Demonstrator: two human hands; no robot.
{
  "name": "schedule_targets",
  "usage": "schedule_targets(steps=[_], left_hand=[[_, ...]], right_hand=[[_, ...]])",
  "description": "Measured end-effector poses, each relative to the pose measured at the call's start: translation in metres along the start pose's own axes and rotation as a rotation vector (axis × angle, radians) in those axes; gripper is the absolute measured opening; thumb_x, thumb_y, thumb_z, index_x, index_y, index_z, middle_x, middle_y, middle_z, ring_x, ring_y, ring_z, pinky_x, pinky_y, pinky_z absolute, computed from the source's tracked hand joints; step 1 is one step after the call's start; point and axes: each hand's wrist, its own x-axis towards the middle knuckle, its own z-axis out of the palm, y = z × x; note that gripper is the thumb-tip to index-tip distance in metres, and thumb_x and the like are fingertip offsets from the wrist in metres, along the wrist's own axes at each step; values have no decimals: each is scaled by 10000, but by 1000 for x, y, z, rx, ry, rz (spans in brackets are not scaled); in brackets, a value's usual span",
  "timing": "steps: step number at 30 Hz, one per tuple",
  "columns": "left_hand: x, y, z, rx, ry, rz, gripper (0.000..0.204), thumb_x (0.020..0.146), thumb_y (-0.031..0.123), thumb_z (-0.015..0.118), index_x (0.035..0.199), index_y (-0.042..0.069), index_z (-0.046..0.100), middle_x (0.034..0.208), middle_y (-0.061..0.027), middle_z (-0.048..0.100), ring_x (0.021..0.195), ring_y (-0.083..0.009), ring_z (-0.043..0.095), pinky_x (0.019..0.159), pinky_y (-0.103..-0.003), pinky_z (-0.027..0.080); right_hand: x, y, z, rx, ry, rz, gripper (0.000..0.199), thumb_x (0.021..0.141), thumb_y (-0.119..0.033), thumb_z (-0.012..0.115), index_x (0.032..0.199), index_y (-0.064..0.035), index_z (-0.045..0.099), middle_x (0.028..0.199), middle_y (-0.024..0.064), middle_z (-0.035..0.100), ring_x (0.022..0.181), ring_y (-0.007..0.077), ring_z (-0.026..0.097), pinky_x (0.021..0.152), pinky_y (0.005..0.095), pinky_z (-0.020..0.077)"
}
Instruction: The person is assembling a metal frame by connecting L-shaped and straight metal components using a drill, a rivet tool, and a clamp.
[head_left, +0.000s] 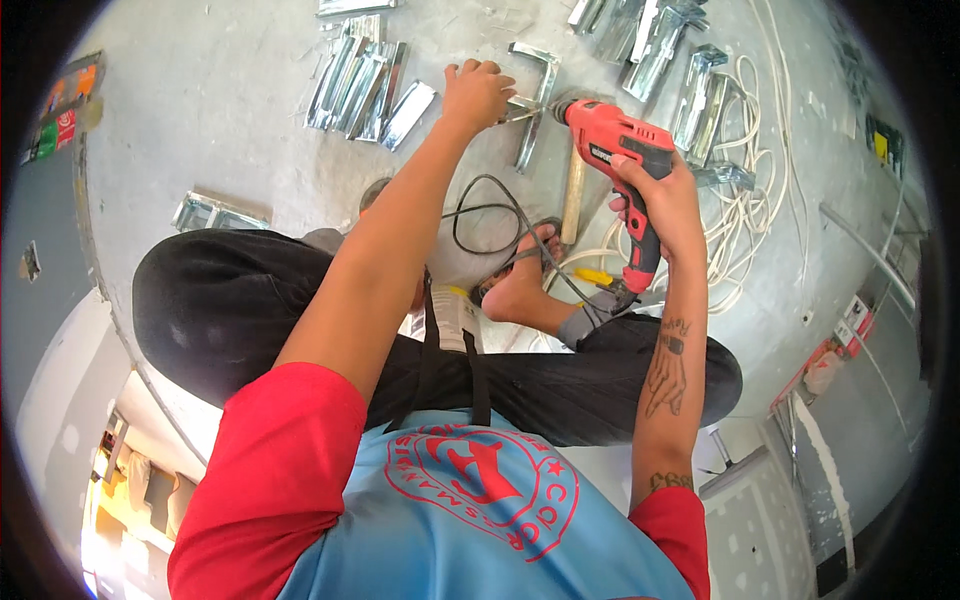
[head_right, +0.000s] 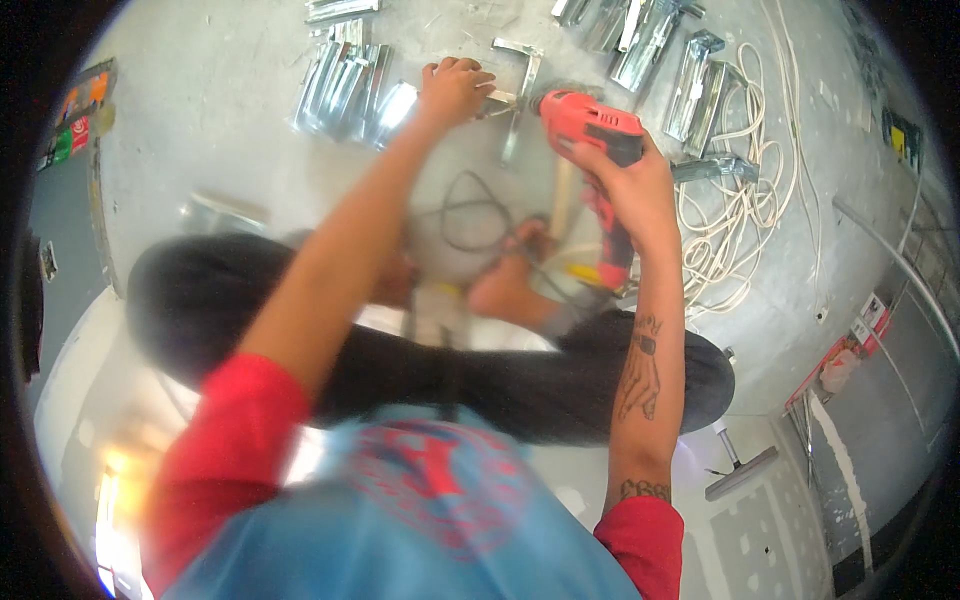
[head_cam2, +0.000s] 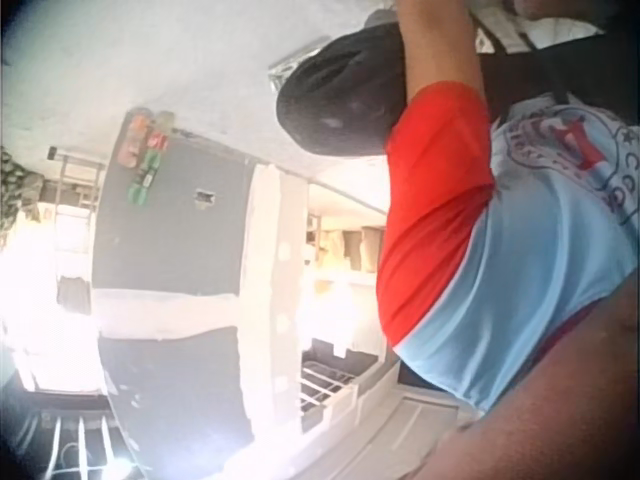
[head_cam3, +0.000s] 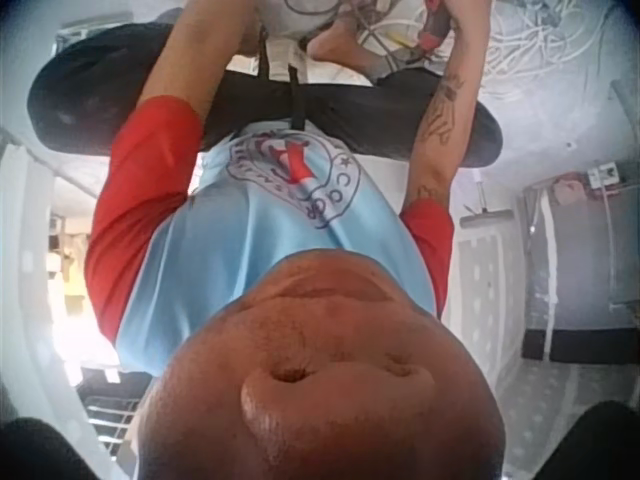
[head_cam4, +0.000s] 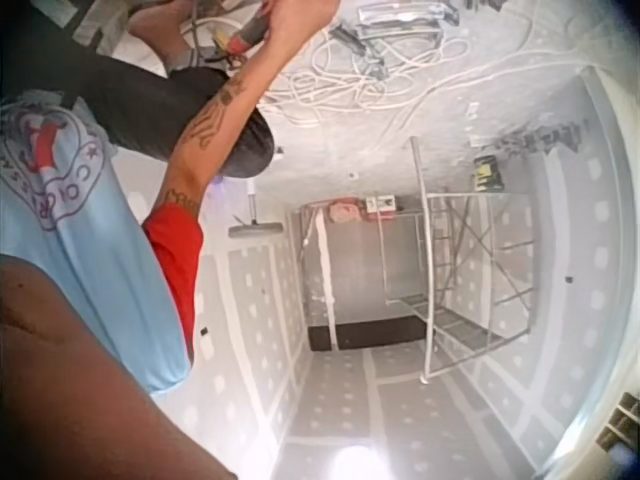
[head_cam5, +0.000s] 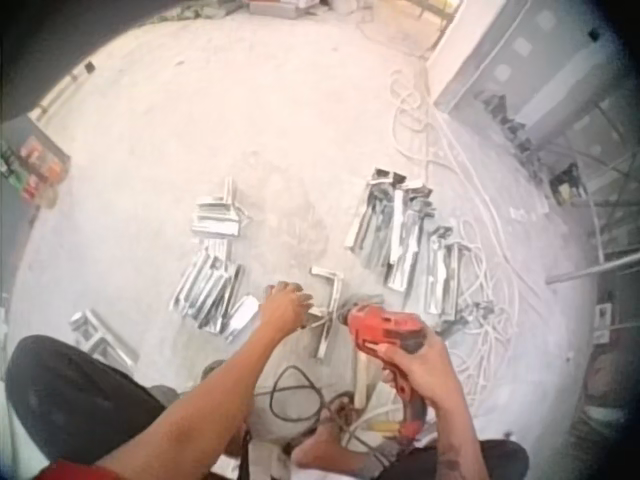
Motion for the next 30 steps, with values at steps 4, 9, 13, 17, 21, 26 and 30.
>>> schedule_targets(steps=[4,9,13,17,21,26,30], left_hand=[[2,-3,12,-38,-149,-16,260,957,421,622,1120,295,780,1185,37,704,1220,-236,569,1070,-637,298],[0,-3,20,-132,-126,-77,257,962,456,618,1107,322,783,1139,30,720,1183,-239,591,1065,-662,279],[0,-5,19,-164,-159,-99,273,965,477,615,1115,319,779,1172,28,716,1210,-246,576,1067,-687,263],[-2,-5,17,-164,-175,-73,292,967,488,607,1155,323,758,1222,26,707,1260,-269,539,1057,-720,249],[-2,-4,18,-160,-199,-76,297,969,490,600,1175,332,743,1232,27,703,1276,-280,523,1044,-743,241],[0,-4,20,-163,-205,-90,282,965,486,603,1167,348,742,1207,24,702,1264,-281,527,1037,-751,241],[1,-4,21,-151,-217,-97,271,968,481,601,1163,356,741,1207,19,698,1255,-281,528,1032,-753,237]], right_hand=[[-1,-6,1,-21,-12,14,402,870,-226,792,1154,-14,601,836,71,664,565,147,646,501,278,520],[1,-5,5,-41,-26,-14,386,873,-222,789,1144,-15,610,836,69,664,562,139,637,499,276,517],[2,-4,7,-69,0,-38,382,872,-225,791,1139,-16,613,847,69,666,562,137,632,503,277,522],[1,-6,8,-43,9,-38,398,873,-231,791,1145,-6,606,862,72,667,569,141,641,503,278,528],[0,-9,7,-49,1,-2,419,873,-242,793,1151,5,600,867,77,668,579,146,654,502,276,529],[0,-10,8,-52,-4,-12,433,873,-266,794,1142,12,601,851,82,668,579,150,664,501,274,529],[0,-10,7,-79,-6,19,439,872,-276,795,1135,17,602,836,84,668,572,152,667,498,275,528]])
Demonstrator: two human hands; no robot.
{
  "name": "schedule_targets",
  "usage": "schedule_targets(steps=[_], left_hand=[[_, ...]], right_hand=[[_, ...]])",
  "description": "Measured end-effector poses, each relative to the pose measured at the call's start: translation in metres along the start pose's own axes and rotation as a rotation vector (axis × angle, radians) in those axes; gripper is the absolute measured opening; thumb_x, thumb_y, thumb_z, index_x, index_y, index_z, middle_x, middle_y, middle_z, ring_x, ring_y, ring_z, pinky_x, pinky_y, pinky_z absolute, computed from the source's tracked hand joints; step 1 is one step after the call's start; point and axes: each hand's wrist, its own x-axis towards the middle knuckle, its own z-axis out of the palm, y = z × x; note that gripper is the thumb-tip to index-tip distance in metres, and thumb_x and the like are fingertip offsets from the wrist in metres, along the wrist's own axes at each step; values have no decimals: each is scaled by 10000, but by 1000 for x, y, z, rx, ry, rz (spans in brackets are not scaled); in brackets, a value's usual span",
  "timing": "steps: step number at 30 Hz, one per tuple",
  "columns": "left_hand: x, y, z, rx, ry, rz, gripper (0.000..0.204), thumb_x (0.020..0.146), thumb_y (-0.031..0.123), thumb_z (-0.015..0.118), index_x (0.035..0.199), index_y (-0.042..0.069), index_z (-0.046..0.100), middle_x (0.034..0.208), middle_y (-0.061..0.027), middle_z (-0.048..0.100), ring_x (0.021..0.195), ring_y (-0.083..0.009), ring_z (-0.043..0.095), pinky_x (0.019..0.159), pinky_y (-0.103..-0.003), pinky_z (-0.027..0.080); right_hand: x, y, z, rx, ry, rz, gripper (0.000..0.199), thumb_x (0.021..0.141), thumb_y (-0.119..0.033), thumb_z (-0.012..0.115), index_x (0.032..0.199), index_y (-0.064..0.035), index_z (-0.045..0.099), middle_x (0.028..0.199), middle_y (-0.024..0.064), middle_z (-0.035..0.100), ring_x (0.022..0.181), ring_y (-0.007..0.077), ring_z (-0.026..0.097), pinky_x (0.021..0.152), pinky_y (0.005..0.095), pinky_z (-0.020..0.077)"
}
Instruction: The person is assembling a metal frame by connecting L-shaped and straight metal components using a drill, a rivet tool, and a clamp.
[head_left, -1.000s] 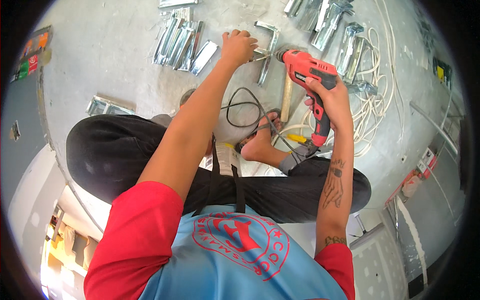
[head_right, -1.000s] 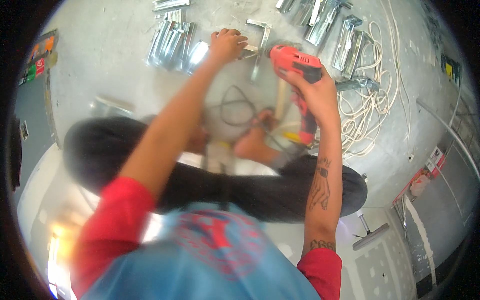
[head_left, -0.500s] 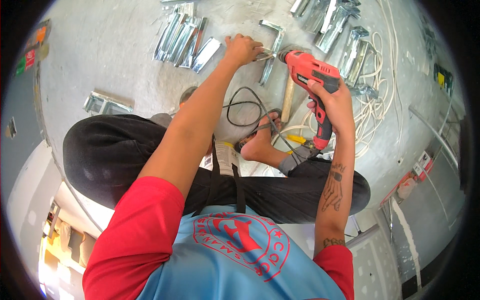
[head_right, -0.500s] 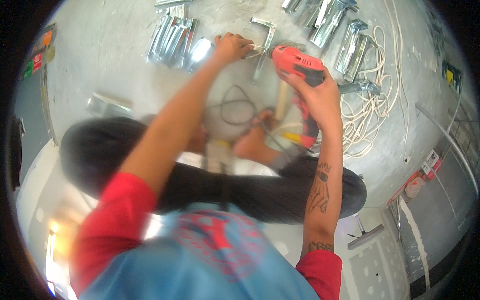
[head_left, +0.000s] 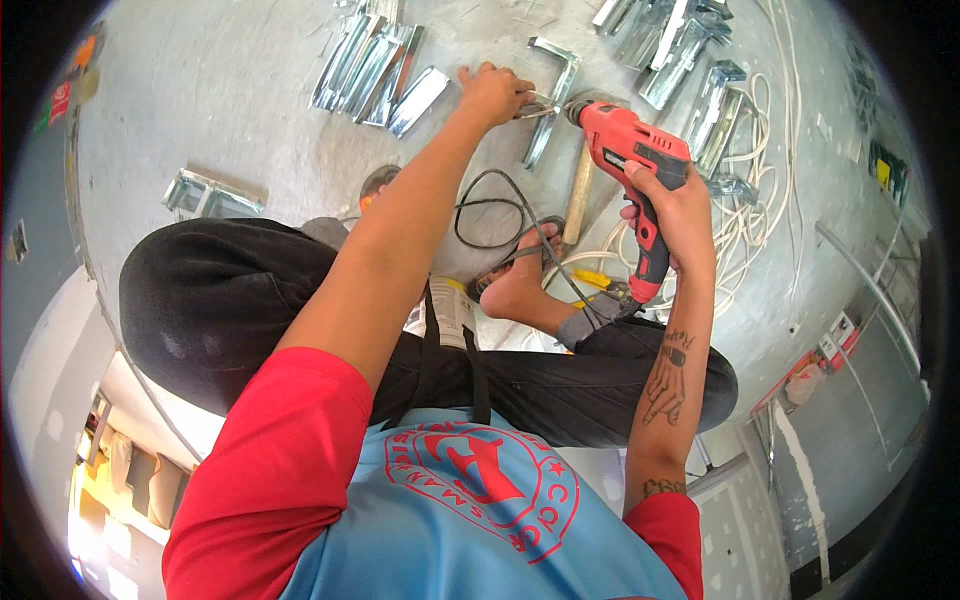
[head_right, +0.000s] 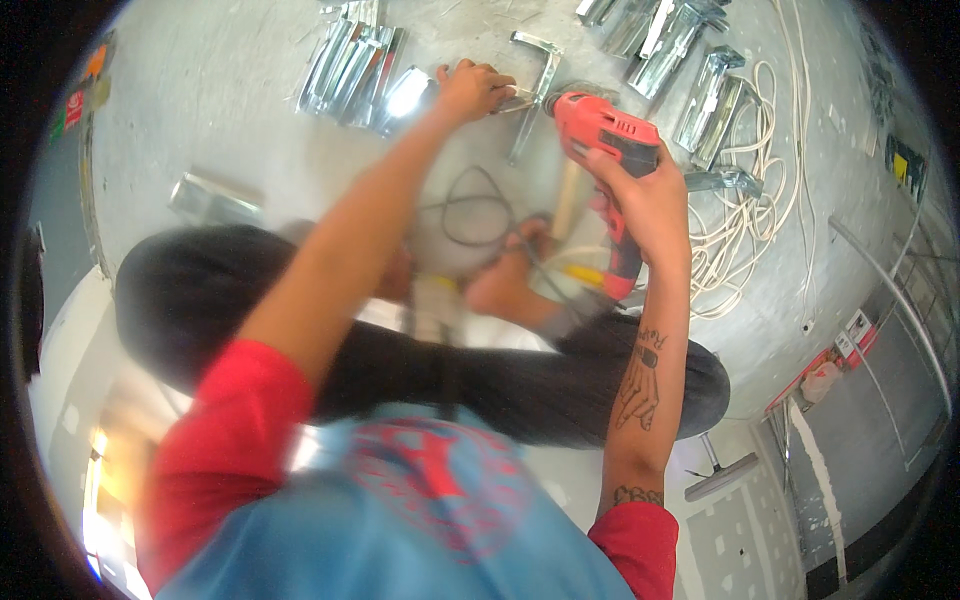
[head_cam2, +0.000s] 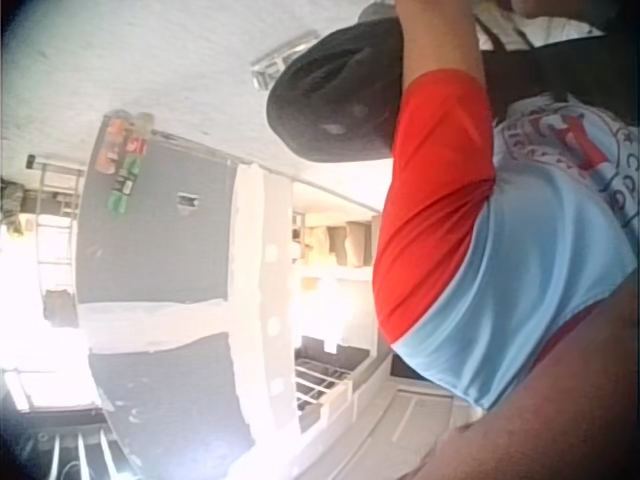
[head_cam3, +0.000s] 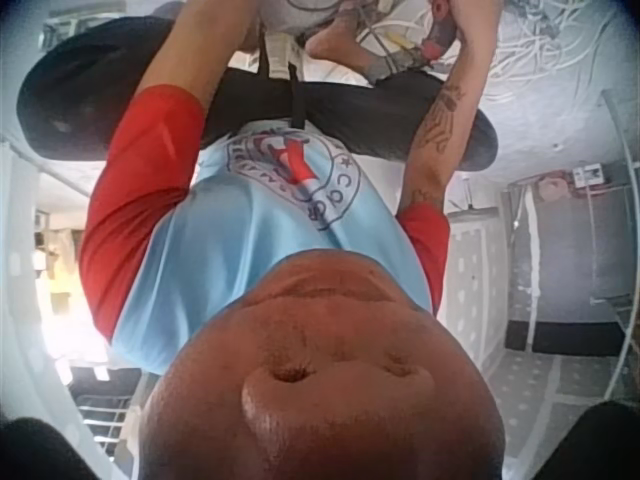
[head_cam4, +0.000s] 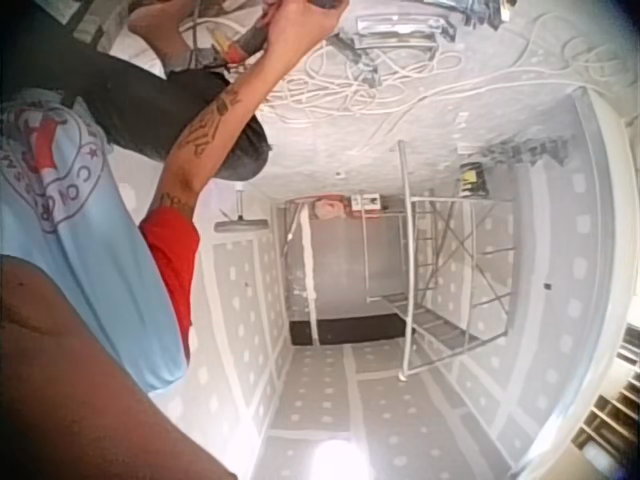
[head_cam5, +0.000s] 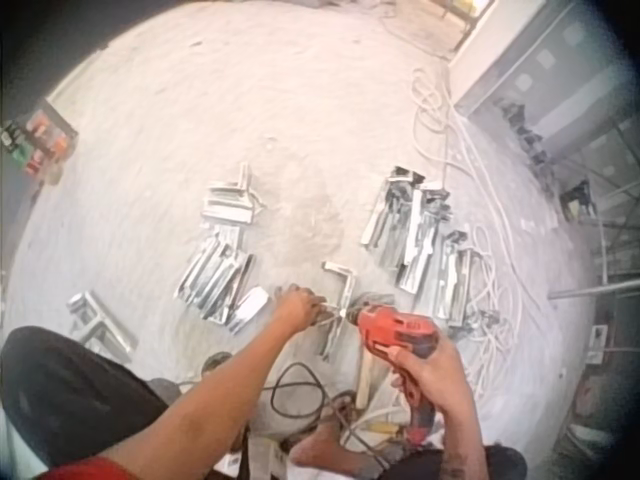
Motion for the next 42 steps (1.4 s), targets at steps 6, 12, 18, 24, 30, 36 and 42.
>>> schedule_targets(steps=[6,12,18,24,30,36,42], left_hand=[[3,0,2,5,-12,5,269,977,478,590,1171,364,737,1212,28,695,1256,-288,521,1033,-754,237],[3,-3,11,-2,29,24,270,977,475,596,1187,374,732,1211,54,695,1257,-287,506,1033,-745,241],[6,-1,15,12,-6,0,264,966,459,623,1195,381,728,1205,71,696,1260,-272,496,1035,-735,246],[3,3,10,23,-13,-30,282,964,455,628,1218,379,722,1199,78,698,1247,-264,500,1041,-728,248],[1,6,6,46,-30,-47,287,963,458,634,1226,384,723,1193,82,700,1241,-262,500,1048,-728,239],[4,6,8,28,-39,-58,277,968,465,624,1213,386,727,1185,78,703,1252,-262,489,1043,-733,233],[5,5,7,29,-47,-47,262,969,463,622,1201,399,727,1199,81,697,1257,-267,483,1030,-741,233]], right_hand=[[2,-4,2,-46,-20,-16,452,861,-285,806,1142,10,610,826,72,663,558,150,654,496,273,530],[18,-27,-5,-235,-74,-15,475,809,-286,832,1159,-14,662,811,57,675,590,134,638,524,290,538],[23,-34,-1,-435,-71,-96,574,761,-286,850,1245,-42,663,839,71,707,566,142,642,512,294,520],[22,-27,-4,-417,-50,-124,546,775,-262,845,1230,-27,658,804,63,700,560,131,629,501,291,514],[19,-30,-3,-444,-65,-73,546,780,-266,843,1225,-11,656,791,63,700,559,126,633,508,300,516],[14,-32,0,-511,-61,-123,559,759,-252,845,1248,-48,666,938,110,744,708,189,712,639,331,570],[24,-34,-7,-625,-148,-267,588,745,-226,831,1288,-80,659,1082,144,753,1007,261,732,913,364,547]])
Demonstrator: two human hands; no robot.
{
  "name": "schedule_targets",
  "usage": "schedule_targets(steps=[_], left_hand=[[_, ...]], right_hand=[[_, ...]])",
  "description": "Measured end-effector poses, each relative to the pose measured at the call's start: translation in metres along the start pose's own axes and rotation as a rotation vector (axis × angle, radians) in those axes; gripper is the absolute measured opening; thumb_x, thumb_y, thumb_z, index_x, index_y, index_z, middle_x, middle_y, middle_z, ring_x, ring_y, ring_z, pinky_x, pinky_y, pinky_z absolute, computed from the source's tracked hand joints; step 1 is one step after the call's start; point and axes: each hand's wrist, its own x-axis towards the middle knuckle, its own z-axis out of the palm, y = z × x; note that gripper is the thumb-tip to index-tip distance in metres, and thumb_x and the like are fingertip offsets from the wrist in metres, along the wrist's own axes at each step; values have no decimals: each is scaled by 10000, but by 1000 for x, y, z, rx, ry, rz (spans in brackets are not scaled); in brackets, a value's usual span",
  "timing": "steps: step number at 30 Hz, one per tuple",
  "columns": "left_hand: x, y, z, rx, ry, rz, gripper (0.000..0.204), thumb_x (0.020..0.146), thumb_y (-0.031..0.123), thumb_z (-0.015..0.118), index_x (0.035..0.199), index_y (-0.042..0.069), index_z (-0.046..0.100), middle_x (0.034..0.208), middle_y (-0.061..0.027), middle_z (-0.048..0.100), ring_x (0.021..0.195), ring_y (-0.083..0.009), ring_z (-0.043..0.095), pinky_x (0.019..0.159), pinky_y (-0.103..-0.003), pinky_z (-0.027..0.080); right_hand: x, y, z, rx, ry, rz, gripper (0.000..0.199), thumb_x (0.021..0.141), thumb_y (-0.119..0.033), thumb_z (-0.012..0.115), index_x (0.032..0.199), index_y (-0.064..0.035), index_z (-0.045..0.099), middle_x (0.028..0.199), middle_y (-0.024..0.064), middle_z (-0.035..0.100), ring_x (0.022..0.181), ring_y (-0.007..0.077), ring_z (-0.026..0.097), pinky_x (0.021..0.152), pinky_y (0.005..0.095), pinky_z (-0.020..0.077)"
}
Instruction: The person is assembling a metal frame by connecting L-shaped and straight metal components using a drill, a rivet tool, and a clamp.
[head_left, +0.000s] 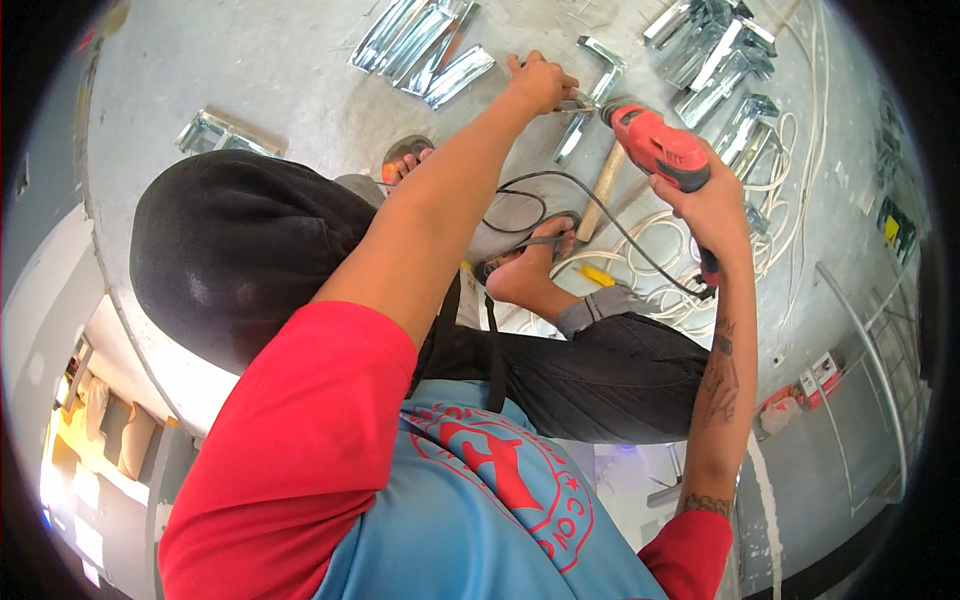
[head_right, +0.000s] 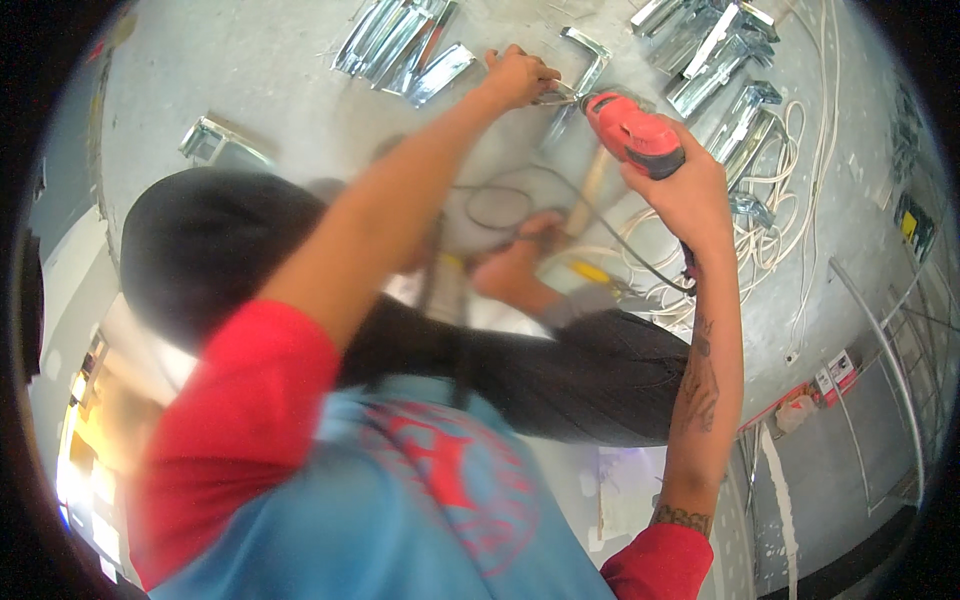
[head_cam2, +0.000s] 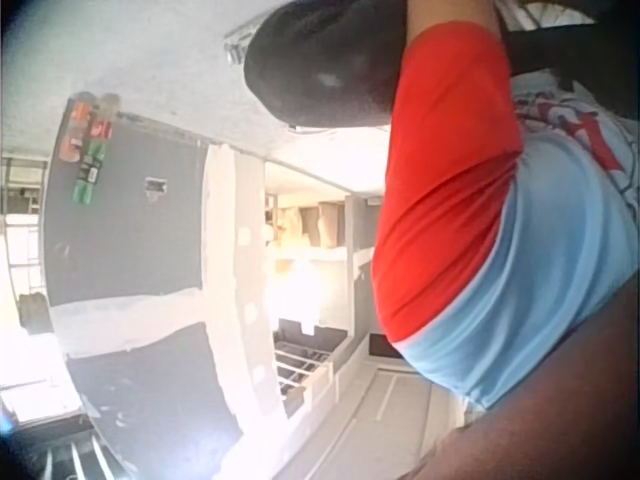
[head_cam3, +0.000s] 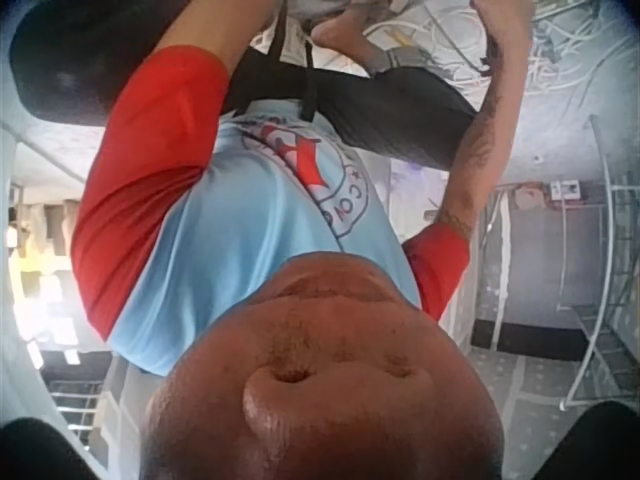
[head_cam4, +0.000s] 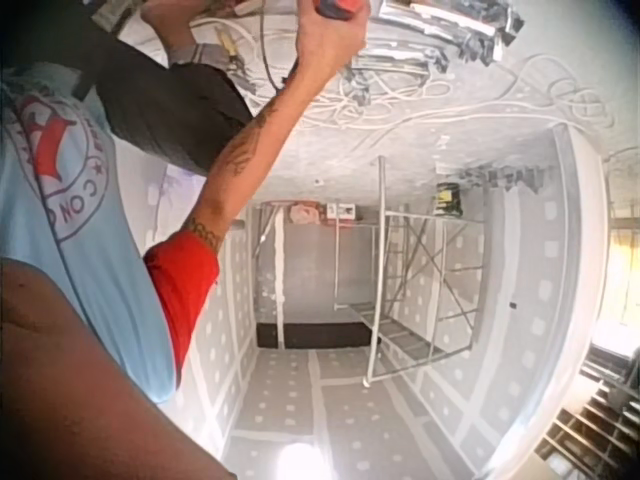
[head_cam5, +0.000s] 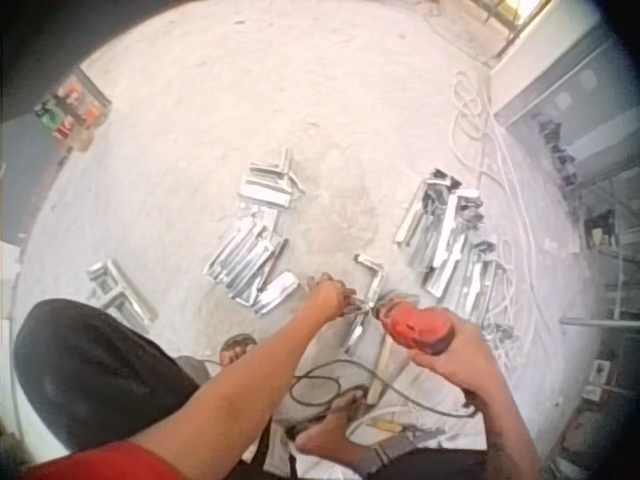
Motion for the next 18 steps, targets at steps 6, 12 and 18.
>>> schedule_targets(steps=[6,12,18], left_hand=[[1,1,0,-19,-8,-8,259,960,452,639,1196,399,729,1213,88,694,1241,-260,480,1015,-724,249],[0,-1,2,-48,4,3,247,959,448,642,1180,396,737,1182,80,703,1227,-259,487,1021,-711,251],[0,0,3,-16,8,-2,239,964,442,635,1175,396,738,1143,65,703,1243,-265,494,1039,-735,224]], right_hand=[[8,4,-10,-103,0,-160,627,723,-244,828,1309,-112,647,1043,172,752,981,322,737,870,384,561],[5,4,-8,-257,-9,-210,659,716,-263,806,1345,-218,612,971,202,737,927,419,703,818,462,565],[1,3,-6,-339,-33,-201,659,704,-257,821,1332,-256,622,947,195,733,898,427,696,803,481,564]])
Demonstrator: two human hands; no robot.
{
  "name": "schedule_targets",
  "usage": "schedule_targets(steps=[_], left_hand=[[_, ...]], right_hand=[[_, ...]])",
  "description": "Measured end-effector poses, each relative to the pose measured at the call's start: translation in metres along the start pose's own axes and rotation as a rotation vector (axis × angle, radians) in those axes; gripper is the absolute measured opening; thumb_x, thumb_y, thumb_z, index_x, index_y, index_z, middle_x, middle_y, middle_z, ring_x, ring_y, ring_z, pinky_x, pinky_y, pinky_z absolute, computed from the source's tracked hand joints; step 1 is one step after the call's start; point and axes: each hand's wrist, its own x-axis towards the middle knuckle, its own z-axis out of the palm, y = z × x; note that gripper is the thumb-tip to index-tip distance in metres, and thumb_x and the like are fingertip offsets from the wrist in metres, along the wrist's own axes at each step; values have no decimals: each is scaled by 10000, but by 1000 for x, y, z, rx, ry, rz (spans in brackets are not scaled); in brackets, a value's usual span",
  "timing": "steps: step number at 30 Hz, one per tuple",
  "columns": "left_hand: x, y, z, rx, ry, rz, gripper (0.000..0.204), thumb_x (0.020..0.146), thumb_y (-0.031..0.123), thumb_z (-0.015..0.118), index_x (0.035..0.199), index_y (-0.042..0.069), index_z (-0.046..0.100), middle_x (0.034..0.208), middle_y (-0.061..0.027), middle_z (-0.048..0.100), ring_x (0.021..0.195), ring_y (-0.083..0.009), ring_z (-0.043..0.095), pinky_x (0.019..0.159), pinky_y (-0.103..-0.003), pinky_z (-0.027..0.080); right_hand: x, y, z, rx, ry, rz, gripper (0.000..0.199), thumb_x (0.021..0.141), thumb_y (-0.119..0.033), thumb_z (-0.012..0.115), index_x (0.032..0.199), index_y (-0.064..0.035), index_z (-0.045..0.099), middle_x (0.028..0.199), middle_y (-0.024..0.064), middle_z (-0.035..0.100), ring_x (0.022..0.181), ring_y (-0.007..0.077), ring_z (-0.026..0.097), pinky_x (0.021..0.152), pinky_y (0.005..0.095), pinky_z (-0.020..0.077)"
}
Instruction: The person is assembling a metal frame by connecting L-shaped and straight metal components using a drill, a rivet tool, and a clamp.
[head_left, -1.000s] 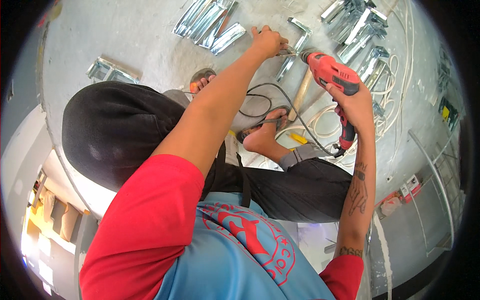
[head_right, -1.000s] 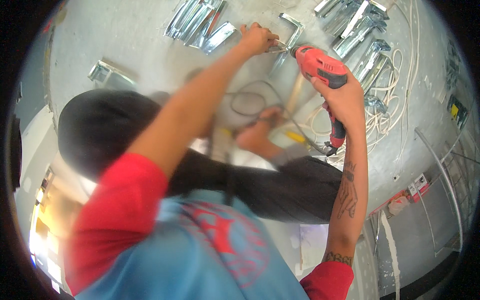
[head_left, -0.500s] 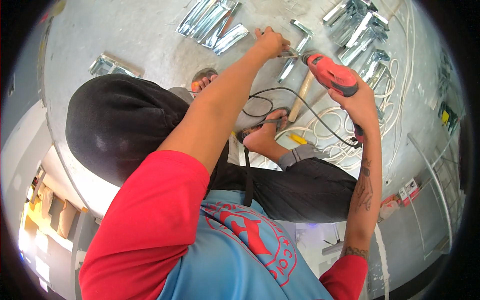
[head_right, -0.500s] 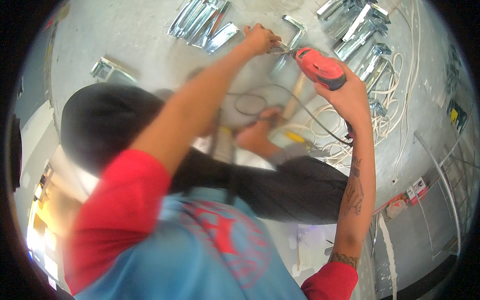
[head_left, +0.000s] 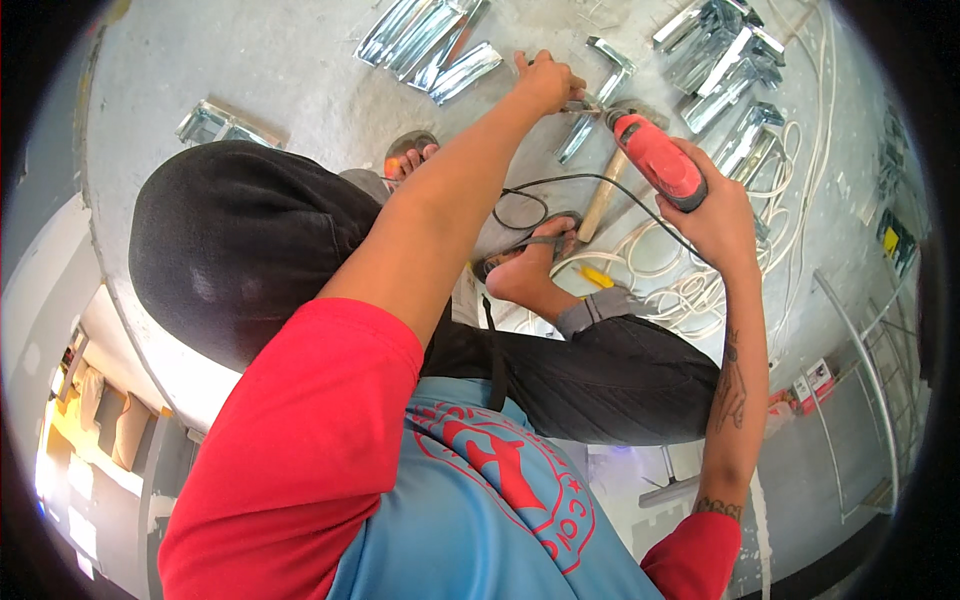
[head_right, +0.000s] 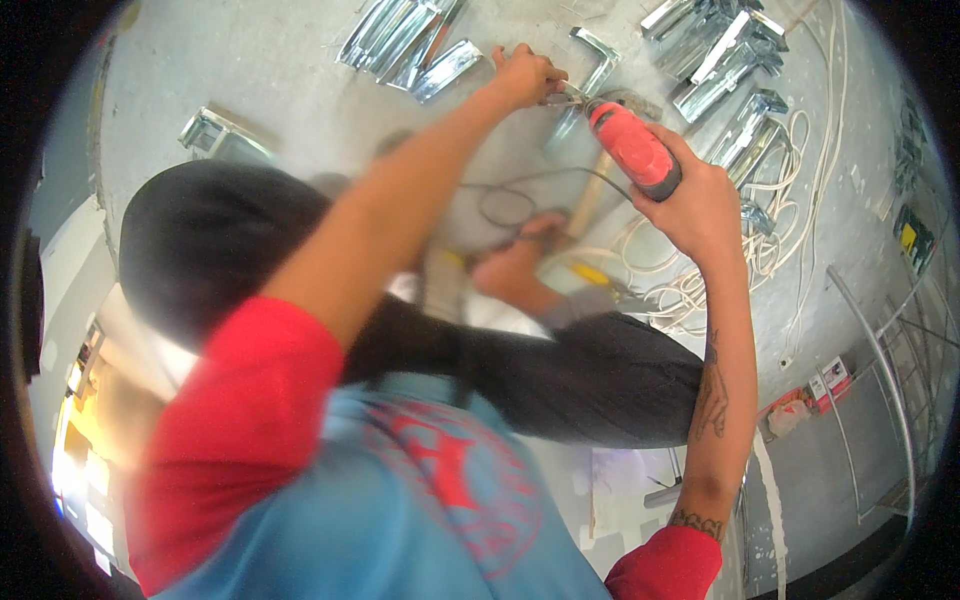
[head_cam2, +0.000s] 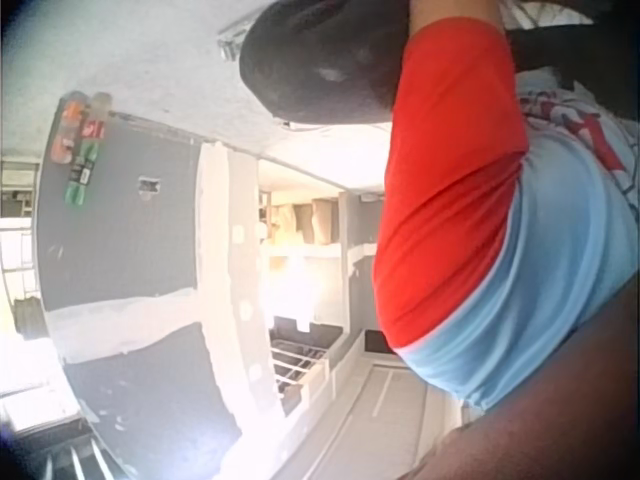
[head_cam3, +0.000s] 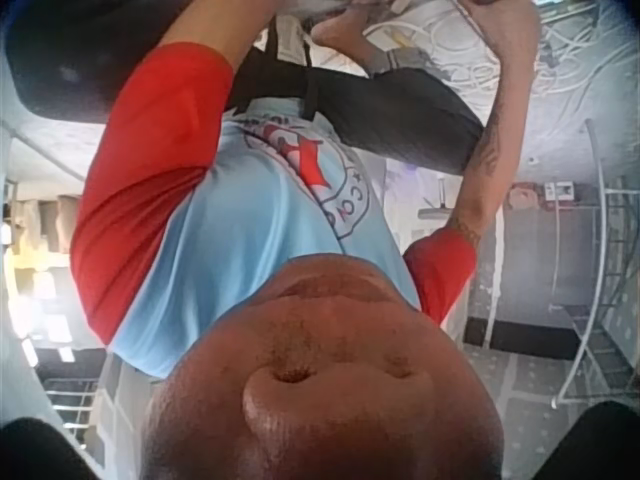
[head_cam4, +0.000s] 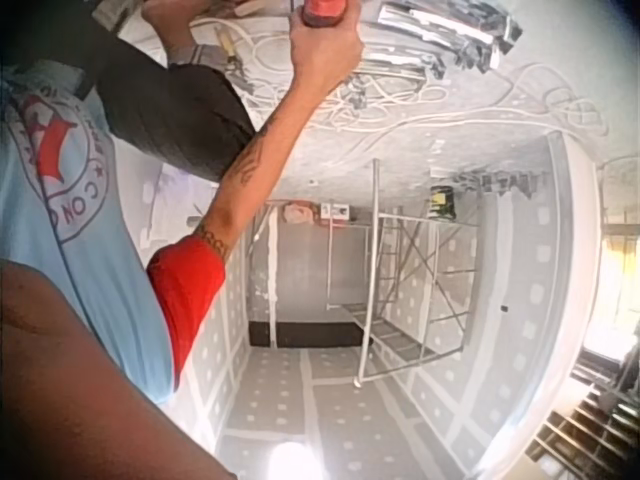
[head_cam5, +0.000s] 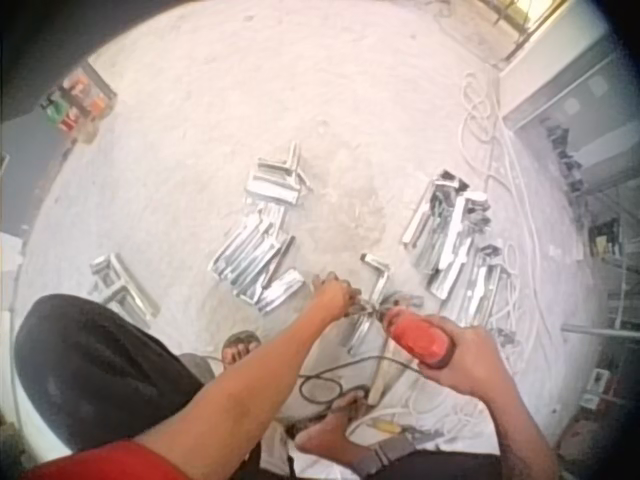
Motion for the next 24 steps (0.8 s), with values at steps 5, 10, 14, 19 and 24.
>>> schedule_targets(steps=[5,10,14,19,24], left_hand=[[1,-1,-1,-21,-8,7,238,960,440,640,1178,404,730,1156,70,696,1247,-266,494,1025,-762,220],[3,-1,-1,-3,-14,4,230,952,439,653,1168,409,729,1165,75,696,1255,-259,489,1019,-777,213],[5,-2,0,6,-37,26,235,962,462,627,1170,416,726,1169,81,697,1255,-256,493,1009,-788,229],[3,-4,-2,26,-19,36,282,973,528,577,1190,420,720,1173,87,699,1256,-248,494,1003,-806,229],[-1,-2,-7,-18,-32,13,269,968,494,602,1198,427,725,1149,69,710,1282,-240,482,1065,-792,166]], right_hand=[[6,-1,-7,-78,-20,-60,667,696,-239,825,1332,-267,626,961,176,740,899,408,702,799,474,567],[10,-3,-17,-137,-86,-87,691,698,-201,819,1353,-247,604,1045,171,734,933,413,698,822,450,565],[16,-2,-12,-222,-97,-126,708,682,-215,818,1355,-277,606,972,151,741,888,396,705,790,460,566],[23,11,-1,-160,-60,-174,727,676,-221,816,1367,-288,600,956,147,743,866,385,709,771,465,566],[30,18,-8,-183,-89,-197,744,672,-194,819,1376,-289,596,964,154,743,883,382,710,773,457,568]])
